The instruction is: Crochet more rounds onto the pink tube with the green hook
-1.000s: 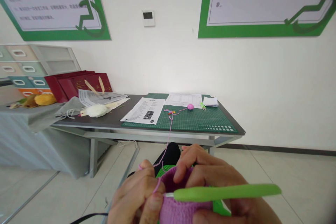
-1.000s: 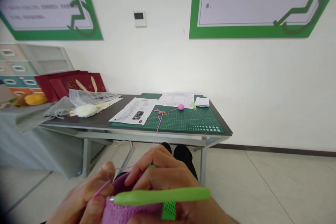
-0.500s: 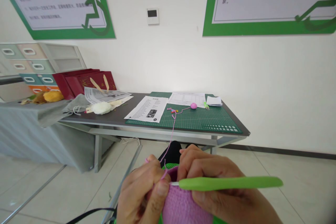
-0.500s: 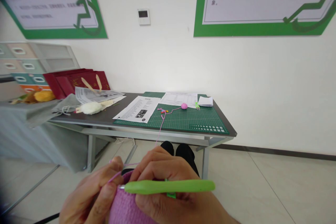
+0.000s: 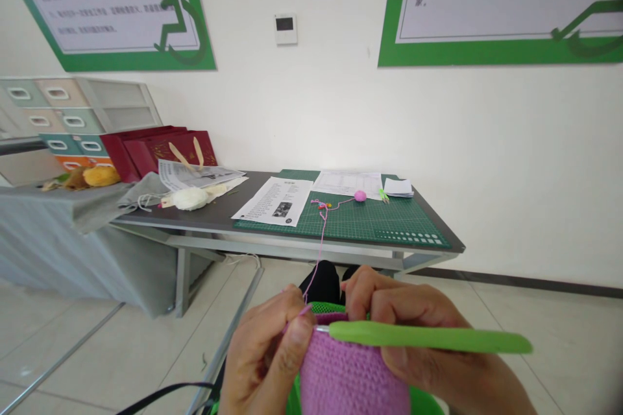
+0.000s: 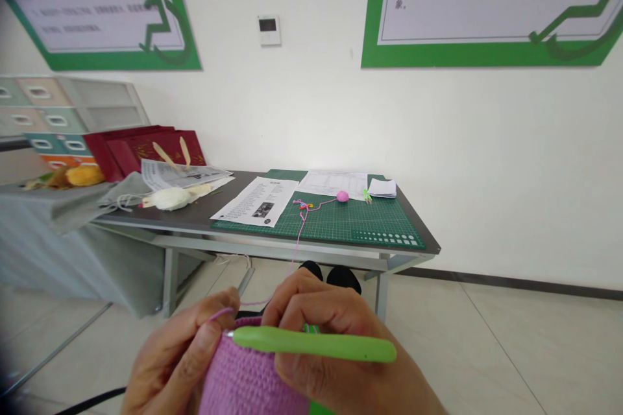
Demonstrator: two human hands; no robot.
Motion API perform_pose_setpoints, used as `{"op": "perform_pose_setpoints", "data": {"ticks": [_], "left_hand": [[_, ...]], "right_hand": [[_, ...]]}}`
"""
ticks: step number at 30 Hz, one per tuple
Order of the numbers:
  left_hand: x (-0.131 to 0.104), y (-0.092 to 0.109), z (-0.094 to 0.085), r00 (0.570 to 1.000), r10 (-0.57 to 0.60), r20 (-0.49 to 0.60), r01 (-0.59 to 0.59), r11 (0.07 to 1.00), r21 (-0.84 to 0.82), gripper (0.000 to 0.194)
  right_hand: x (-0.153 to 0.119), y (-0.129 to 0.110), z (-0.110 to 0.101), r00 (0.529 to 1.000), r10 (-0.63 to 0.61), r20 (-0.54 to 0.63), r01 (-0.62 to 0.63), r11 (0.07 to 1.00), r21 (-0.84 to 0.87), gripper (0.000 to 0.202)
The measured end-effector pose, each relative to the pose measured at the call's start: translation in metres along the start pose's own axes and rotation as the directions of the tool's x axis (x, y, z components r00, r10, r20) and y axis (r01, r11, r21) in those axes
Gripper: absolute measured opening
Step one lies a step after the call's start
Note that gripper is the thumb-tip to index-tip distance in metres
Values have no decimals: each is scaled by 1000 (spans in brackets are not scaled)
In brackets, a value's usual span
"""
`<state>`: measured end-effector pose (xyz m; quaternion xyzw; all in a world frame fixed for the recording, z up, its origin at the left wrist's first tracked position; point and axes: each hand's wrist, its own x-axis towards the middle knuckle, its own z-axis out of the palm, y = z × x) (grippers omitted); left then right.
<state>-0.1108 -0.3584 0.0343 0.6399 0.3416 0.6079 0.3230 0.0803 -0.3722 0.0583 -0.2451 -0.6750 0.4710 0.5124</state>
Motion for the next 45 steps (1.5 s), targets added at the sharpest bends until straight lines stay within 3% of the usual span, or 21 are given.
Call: {"op": "perform_pose_setpoints", "data": {"ticks": [7, 11, 15, 17, 20, 27, 31, 34, 37, 41, 45], "left_hand": [[4, 0, 3, 990, -140, 6, 140, 984, -107, 48], [7, -4, 4, 973, -229, 9, 228, 959, -169, 52], [8, -7, 6, 953, -303, 31, 302, 926, -227, 54], [9, -7, 7, 941, -338, 37, 336, 908, -252, 53], [8, -6, 8, 924, -381, 43, 377, 881, -286, 51], [9, -5, 9, 914, -400, 72, 401, 856, -327, 51], [13, -8, 6, 932, -354, 79, 360, 882, -305, 55], [16, -11, 1, 957, -277, 86, 289, 926, -241, 54], [16, -14, -4, 980, -165, 114, 181, 972, -149, 48], [15, -15, -8, 973, -16, 232, 34, 997, -74, 43], [12, -16, -10, 950, 22, 313, -3, 998, -63, 43]], "right_hand": [[-6, 2, -3, 999, 7, 35, -9, 998, 55, 27], [-7, 12, -4, 994, 64, 86, -68, 997, 43, 45], [-17, 34, -5, 985, 170, 14, -167, 942, 291, 66], [-19, 39, -4, 973, 217, 82, -231, 877, 422, 62], [-18, 35, 1, 962, 170, 213, -260, 809, 528, 47], [-14, 35, 3, 974, 137, 179, -211, 831, 514, 42], [-6, 37, -6, 990, 131, 49, -140, 921, 363, 37], [-1, 30, -10, 992, 99, -72, -94, 993, 69, 41], [-1, 25, -7, 995, 61, -84, -77, 977, -199, 48], [2, 28, 8, 993, -61, -104, 38, 977, -212, 22], [7, 27, 31, 931, -189, -311, 48, 912, -408, 33]]}}
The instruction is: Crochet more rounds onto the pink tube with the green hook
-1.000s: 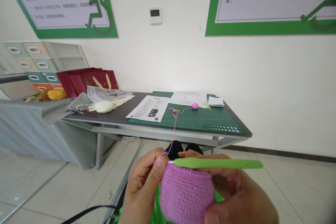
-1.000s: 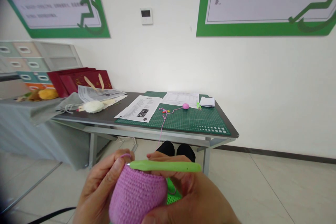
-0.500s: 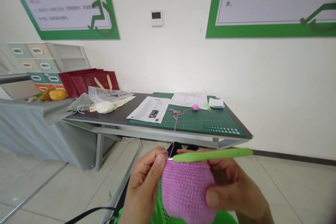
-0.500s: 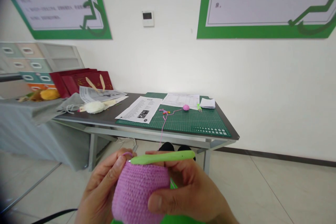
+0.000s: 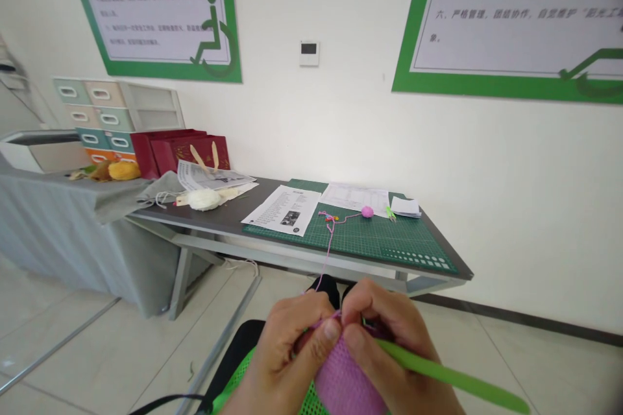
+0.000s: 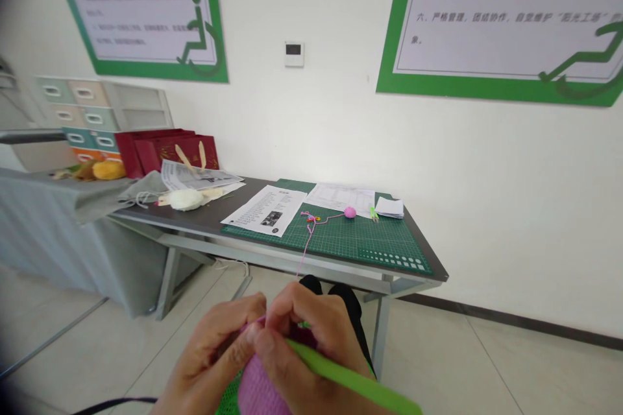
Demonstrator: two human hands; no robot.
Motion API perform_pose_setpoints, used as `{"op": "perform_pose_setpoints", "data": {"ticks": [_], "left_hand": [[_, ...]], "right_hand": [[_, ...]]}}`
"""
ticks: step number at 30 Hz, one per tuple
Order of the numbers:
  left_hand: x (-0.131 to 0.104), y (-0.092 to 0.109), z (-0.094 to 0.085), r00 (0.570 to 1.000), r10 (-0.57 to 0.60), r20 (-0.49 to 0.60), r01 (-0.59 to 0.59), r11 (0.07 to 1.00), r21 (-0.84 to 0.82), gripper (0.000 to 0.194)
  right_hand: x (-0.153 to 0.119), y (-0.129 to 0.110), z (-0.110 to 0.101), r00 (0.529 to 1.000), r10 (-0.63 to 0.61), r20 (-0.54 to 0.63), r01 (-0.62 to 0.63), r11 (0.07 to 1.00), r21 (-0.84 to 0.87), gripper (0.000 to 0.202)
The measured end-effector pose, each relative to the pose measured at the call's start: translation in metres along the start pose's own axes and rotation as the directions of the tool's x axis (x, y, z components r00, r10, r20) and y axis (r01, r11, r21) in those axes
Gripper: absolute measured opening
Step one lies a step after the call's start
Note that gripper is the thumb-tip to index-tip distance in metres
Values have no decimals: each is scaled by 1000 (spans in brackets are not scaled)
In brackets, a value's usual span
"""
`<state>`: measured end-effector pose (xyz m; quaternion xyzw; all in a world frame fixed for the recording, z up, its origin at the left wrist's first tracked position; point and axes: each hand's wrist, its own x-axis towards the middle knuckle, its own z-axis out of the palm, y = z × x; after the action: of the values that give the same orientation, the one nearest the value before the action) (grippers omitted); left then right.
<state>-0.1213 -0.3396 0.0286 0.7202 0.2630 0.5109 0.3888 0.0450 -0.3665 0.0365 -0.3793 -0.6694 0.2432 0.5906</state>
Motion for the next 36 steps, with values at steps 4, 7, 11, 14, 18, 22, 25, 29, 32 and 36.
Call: {"op": "perform_pose_setpoints", "data": {"ticks": [4, 7, 11, 14, 18, 22, 25, 29, 32, 36], "left_hand": [[-2, -2, -2, 997, -64, 36, 66, 996, -61, 35], [0, -2, -1, 991, -103, 86, 116, 981, -154, 41], [-2, 2, 2, 985, -143, 93, 162, 955, -249, 35], [-9, 6, 6, 956, -273, 110, 294, 871, -395, 37], [-16, 14, 13, 933, -348, 90, 339, 768, -543, 63], [-17, 17, 17, 950, -310, 27, 273, 789, -550, 77], [-18, 18, 20, 957, -291, 9, 242, 778, -580, 84], [-18, 21, 19, 943, -320, 92, 302, 704, -643, 91], [-16, 24, 15, 915, -357, 187, 385, 640, -665, 99], [-16, 22, 10, 897, -360, 258, 432, 587, -684, 101]], "right_hand": [[-3, -11, 11, 988, -57, -145, 42, 994, -102, 37], [-5, -15, 11, 969, -107, -221, 79, 988, -130, 41], [-7, -13, 10, 943, -168, -287, 122, 978, -169, 41], [-8, -12, 11, 929, -209, -304, 153, 968, -199, 39], [-6, -14, 12, 906, -300, -300, 226, 939, -259, 36], [-3, -16, 6, 888, -400, -228, 308, 884, -351, 30], [-1, -16, 4, 871, -462, -165, 370, 839, -399, 25], [0, -13, 7, 817, -544, -192, 424, 792, -440, 23], [1, -15, 8, 821, -546, -164, 427, 780, -459, 23], [2, -21, 6, 812, -570, -123, 446, 743, -499, 27]]}}
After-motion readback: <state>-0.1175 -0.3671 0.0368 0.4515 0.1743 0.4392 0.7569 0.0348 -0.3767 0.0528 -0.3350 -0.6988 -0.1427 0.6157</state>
